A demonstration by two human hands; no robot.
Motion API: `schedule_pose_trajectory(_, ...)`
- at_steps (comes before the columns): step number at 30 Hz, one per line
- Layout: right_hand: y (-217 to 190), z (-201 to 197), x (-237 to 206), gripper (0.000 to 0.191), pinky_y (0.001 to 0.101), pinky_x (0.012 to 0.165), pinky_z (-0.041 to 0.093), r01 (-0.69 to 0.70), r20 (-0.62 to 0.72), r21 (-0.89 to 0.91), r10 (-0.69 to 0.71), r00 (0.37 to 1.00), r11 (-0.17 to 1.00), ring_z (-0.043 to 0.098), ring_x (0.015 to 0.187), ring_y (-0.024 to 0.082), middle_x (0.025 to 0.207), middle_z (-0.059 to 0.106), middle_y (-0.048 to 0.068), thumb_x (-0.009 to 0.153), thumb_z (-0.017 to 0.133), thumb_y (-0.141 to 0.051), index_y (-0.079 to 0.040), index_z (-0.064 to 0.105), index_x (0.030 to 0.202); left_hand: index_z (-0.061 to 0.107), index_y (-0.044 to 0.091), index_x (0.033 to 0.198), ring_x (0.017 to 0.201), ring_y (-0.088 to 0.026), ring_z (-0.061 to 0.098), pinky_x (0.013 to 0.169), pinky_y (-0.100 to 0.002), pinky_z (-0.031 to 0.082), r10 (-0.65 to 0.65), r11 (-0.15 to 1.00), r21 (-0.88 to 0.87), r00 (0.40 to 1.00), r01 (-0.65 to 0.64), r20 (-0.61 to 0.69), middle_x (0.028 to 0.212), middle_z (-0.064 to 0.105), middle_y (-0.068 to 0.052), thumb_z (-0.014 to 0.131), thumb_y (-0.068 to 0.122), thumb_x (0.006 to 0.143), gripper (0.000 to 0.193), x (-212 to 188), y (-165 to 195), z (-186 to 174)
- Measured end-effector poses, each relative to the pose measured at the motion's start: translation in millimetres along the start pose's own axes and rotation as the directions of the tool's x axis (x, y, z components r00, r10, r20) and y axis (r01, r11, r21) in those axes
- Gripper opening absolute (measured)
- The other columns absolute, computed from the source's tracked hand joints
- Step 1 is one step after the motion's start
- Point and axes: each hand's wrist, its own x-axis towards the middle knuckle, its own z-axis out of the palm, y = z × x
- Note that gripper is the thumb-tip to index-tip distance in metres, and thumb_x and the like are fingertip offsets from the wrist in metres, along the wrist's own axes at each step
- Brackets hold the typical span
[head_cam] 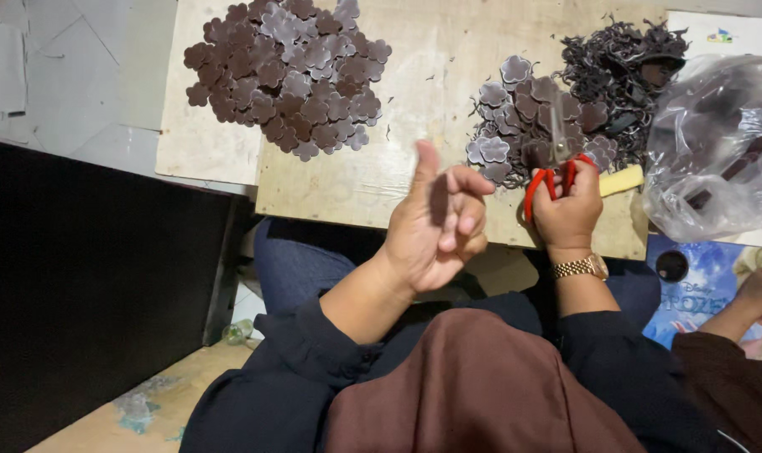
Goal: The person uses red-handled scissors to trim the edges of small, dark brown, flower-shaped craft pieces. They pick up each piece from a pile on a wooden board, trim it, and place it back down. A second person is visible nearby, also working with similar pieces.
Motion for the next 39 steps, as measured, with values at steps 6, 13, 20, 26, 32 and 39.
schedule_pose_trajectory(6,3,3,-1,0.038,0.0225,0.076,0.049,-0.051,-0.06,0.151,0.061,0.996,0.987,0.055,0.084,0.005,0.102,0.058,0.0,0.1,0.082,-0.004,-0.001,0.052,0.122,0.061,0.003,0.122,0.063,-0.006,0.05,0.057,-0.02,0.041,0.049,0.96,0.278,0.964,0.027,-0.262,0.09,0.063,-0.004,0.057,0.035,0.108,0.035,2,2,-11)
schedule_pose_trajectory(13,-12,-19,-31,0.029,0.0203,0.086,0.05,-0.244,0.182,0.452,0.179,0.967,0.858,0.059,0.098,0.007,0.113,0.06,0.002,0.105,0.071,-0.009,-0.004,0.052,0.127,0.056,-0.003,0.141,0.087,-0.011,0.066,0.068,-0.021,0.049,0.117,0.893,0.448,0.982,-0.041,-0.145,0.115,0.069,-0.009,0.045,0.001,0.1,0.043,3,1,0)
schedule_pose_trajectory(20,-86,-79,-67,0.062,0.0281,0.089,0.044,-0.557,0.612,0.546,0.157,0.775,0.626,0.055,0.099,0.013,0.115,0.06,0.004,0.104,0.054,-0.056,-0.003,0.051,0.136,0.058,-0.005,0.142,0.085,-0.009,0.065,0.07,-0.022,0.052,0.155,0.779,0.623,0.985,-0.077,-0.071,0.111,0.072,-0.006,0.048,0.001,0.102,0.042,6,-15,10)
schedule_pose_trajectory(26,-106,-91,-80,0.077,0.0357,0.1,0.044,-0.686,0.749,0.533,0.102,0.655,0.496,0.054,0.109,0.017,0.124,0.054,0.007,0.1,0.054,-0.068,-0.002,0.047,0.139,0.058,-0.004,0.14,0.091,-0.009,0.07,0.07,-0.021,0.052,0.12,0.715,0.7,0.984,0.004,-0.129,0.106,0.072,-0.005,0.052,0.005,0.1,0.041,1,-20,15)
schedule_pose_trajectory(32,-103,-91,-82,0.081,0.0359,0.104,0.044,-0.662,0.776,0.505,0.045,0.629,0.554,0.054,0.114,0.016,0.129,0.054,0.007,0.1,0.052,-0.069,-0.001,0.044,0.145,0.056,-0.003,0.123,0.084,-0.011,0.071,0.072,-0.025,0.058,0.167,0.734,0.679,0.974,-0.019,-0.152,0.09,0.071,-0.008,0.063,0.004,0.098,0.027,4,-23,18)
schedule_pose_trajectory(39,-110,-87,-83,0.087,0.0357,0.103,0.047,-0.587,0.782,0.464,0.004,0.623,0.664,0.053,0.112,0.017,0.133,0.052,0.009,0.101,0.053,-0.065,-0.001,0.033,0.156,0.061,-0.003,0.106,0.071,-0.008,0.064,0.064,-0.024,0.055,0.186,0.746,0.662,0.977,-0.072,-0.104,0.088,0.07,-0.006,0.067,0.004,0.099,0.012,1,-20,10)
